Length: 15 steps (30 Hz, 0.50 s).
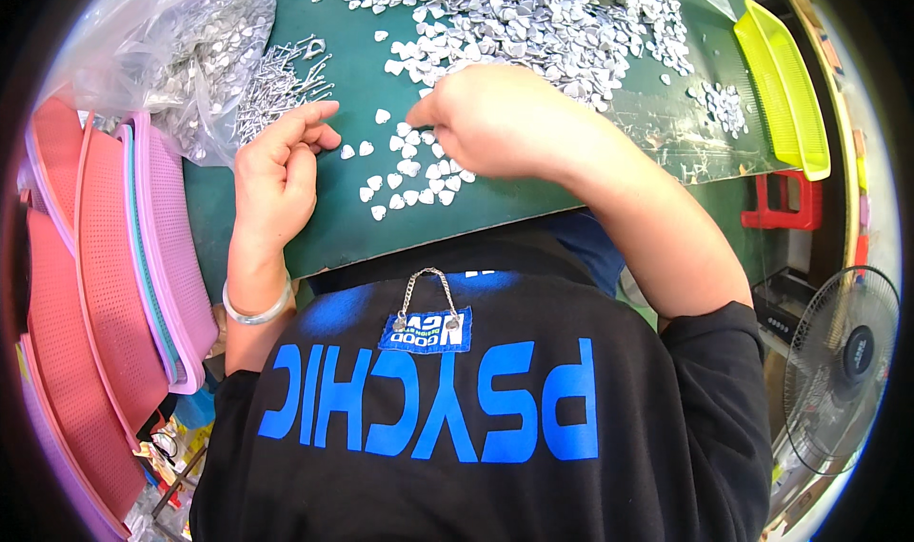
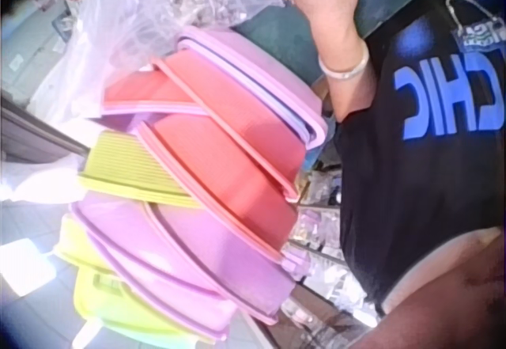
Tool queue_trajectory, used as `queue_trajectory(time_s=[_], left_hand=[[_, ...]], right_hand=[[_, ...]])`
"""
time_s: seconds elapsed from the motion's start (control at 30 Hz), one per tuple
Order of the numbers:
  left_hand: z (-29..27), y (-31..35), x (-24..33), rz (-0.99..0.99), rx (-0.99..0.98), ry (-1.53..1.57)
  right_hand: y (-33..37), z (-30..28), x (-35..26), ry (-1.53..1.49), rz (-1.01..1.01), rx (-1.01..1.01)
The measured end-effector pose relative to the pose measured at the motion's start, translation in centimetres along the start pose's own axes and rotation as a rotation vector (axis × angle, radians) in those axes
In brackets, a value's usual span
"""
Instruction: The person sits at a green table and uses both hands to pick up small silver heart-shaped pieces and metal pins. They insert the pins into the hearts and place the assembled items into a yellow basket. The person occasionally gathers more pieces from a purple tray and a plastic bag.
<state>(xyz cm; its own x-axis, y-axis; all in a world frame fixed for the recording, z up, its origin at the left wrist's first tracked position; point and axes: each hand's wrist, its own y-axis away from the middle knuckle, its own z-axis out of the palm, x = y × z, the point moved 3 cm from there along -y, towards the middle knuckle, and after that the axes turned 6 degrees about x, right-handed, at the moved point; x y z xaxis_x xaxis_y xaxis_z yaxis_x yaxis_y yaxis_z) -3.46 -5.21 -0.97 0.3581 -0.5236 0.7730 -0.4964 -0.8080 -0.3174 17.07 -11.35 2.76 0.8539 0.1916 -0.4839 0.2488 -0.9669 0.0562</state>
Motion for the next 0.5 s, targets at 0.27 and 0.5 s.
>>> queue_trajectory(time_s=[0.27, 0.5], left_hand=[[0.5, -0.9, 1.8, 0.308, -0.040, -0.099], [4.1, 0.0, 5.2, 0.414, -0.355, -0.259]], right_hand=[[1.9, -2.2, 1.8, -0.428, 0.227, 0.135], [6.5, -2.8, 4.8, -0.761, 0.376, 0.253]])
